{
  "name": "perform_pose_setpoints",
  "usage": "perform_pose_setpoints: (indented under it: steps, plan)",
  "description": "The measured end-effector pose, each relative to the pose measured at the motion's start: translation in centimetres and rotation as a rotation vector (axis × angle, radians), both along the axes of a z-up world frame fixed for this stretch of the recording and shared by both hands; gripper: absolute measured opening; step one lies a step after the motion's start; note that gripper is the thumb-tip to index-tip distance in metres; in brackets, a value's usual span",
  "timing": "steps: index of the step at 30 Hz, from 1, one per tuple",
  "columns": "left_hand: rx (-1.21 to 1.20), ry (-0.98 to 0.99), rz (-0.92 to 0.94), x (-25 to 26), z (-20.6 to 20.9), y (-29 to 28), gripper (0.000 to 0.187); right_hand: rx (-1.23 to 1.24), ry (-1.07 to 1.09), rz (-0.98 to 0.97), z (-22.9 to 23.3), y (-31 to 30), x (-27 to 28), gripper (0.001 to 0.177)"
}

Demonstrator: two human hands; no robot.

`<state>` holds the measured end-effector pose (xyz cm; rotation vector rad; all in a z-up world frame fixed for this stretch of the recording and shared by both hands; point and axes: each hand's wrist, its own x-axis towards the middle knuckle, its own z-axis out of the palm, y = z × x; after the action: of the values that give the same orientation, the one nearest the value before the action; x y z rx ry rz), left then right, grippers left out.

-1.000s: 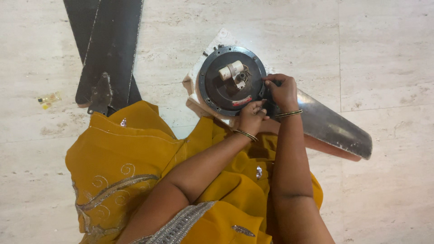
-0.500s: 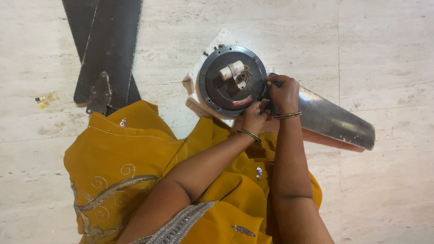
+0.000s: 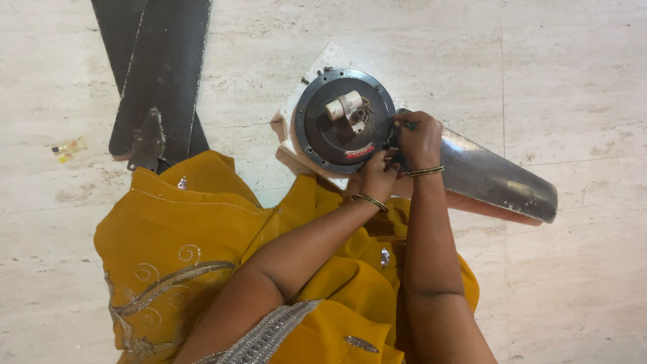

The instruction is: The person sits on the floor and uses a screwdriver to tighten screws on a ceiling fan blade attached to the motor housing. They adjust the blade and continue securing it to the motor.

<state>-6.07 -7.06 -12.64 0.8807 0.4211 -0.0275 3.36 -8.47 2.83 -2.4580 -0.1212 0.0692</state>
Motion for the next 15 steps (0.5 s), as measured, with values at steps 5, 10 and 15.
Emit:
perform_pose_setpoints:
  steps: [5, 10, 15]
  plan:
    - [0.241, 0.033, -0.047, -0.7, 3.0, 1.5, 0.031, 0.000, -0.019, 0.030, -0.6, -0.2, 0.0, 0.017]
    - [0.453, -0.009, -0.015, -1.5, 5.7, 2.6, 0.035, 0.023, 0.020, 0.016, -0.9, -0.2, 0.4, 0.015]
    - [0.765, -0.103, 0.025, -1.9, 8.8, 4.1, 0.039, 0.025, 0.031, -0.033, -1.2, -0.1, 0.3, 0.015]
